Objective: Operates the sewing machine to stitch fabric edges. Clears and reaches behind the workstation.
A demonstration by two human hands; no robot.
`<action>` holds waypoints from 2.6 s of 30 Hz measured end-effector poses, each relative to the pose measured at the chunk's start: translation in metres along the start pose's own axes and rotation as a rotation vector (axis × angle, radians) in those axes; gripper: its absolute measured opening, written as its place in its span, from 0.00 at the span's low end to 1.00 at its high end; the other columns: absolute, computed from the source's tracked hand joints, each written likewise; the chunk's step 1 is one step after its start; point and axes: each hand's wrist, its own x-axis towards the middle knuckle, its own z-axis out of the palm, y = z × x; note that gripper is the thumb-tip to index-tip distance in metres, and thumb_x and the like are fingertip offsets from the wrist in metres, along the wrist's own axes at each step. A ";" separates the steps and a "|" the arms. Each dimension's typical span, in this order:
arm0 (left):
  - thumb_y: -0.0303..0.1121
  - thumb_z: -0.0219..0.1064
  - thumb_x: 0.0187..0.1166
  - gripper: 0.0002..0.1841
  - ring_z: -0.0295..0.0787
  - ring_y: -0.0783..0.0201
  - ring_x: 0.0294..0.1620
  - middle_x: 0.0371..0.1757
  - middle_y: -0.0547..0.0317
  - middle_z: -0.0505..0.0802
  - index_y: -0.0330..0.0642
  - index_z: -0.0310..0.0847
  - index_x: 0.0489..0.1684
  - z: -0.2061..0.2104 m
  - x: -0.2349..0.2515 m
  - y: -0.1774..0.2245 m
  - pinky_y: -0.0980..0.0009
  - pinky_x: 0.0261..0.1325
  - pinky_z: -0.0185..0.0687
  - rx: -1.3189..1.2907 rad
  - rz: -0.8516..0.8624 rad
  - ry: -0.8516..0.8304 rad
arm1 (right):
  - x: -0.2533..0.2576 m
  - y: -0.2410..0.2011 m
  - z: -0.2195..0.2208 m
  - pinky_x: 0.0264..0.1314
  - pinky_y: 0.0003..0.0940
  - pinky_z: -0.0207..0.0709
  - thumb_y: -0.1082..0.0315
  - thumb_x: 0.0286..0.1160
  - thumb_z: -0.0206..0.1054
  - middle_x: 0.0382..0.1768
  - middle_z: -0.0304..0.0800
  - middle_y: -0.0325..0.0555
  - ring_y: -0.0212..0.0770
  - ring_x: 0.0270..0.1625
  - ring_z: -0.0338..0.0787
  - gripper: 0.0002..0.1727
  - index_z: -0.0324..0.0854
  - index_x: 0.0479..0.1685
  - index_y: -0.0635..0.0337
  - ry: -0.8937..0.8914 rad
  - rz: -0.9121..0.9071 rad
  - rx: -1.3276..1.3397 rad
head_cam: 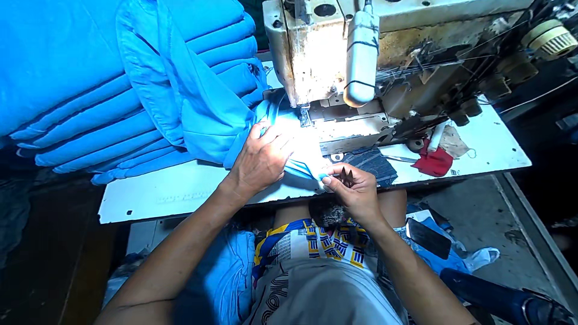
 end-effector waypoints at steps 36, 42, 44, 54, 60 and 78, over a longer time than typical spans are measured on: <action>0.34 0.66 0.76 0.18 0.81 0.41 0.66 0.66 0.45 0.88 0.52 0.90 0.64 0.032 -0.025 0.017 0.41 0.71 0.67 -0.081 -0.009 0.225 | 0.011 -0.002 -0.010 0.59 0.34 0.91 0.77 0.78 0.69 0.54 0.92 0.47 0.37 0.55 0.93 0.08 0.90 0.51 0.65 -0.311 -0.270 -0.323; 0.31 0.62 0.74 0.10 0.83 0.43 0.71 0.60 0.52 0.94 0.43 0.90 0.37 0.011 -0.015 0.004 0.39 0.80 0.63 -0.050 0.111 0.131 | -0.001 0.004 -0.013 0.50 0.30 0.89 0.74 0.79 0.70 0.49 0.94 0.45 0.34 0.47 0.92 0.05 0.91 0.45 0.64 -0.197 -0.131 -0.228; 0.31 0.62 0.72 0.09 0.85 0.46 0.68 0.57 0.55 0.95 0.43 0.90 0.36 0.004 -0.011 0.004 0.41 0.75 0.66 -0.064 0.134 0.084 | -0.003 0.004 -0.013 0.50 0.29 0.89 0.74 0.78 0.70 0.49 0.94 0.46 0.34 0.47 0.92 0.05 0.91 0.43 0.65 -0.177 -0.121 -0.202; 0.33 0.64 0.72 0.11 0.86 0.47 0.63 0.55 0.54 0.94 0.42 0.91 0.41 0.002 -0.009 -0.003 0.43 0.76 0.66 -0.055 0.112 0.046 | -0.003 0.005 -0.009 0.46 0.28 0.89 0.74 0.78 0.71 0.48 0.94 0.46 0.34 0.44 0.92 0.05 0.91 0.44 0.64 -0.117 -0.071 -0.152; 0.32 0.61 0.75 0.12 0.88 0.48 0.60 0.49 0.53 0.95 0.42 0.91 0.44 0.000 0.007 -0.023 0.43 0.80 0.65 -0.087 0.107 0.012 | 0.016 0.010 -0.003 0.39 0.27 0.86 0.74 0.76 0.71 0.46 0.94 0.43 0.32 0.37 0.90 0.06 0.91 0.46 0.62 -0.069 -0.035 -0.151; 0.36 0.66 0.74 0.12 0.87 0.48 0.62 0.49 0.53 0.95 0.44 0.92 0.47 0.000 0.005 -0.038 0.44 0.83 0.64 -0.177 0.105 0.043 | 0.042 0.022 0.006 0.42 0.29 0.87 0.75 0.78 0.69 0.46 0.93 0.44 0.33 0.39 0.90 0.05 0.89 0.47 0.64 -0.070 -0.134 -0.177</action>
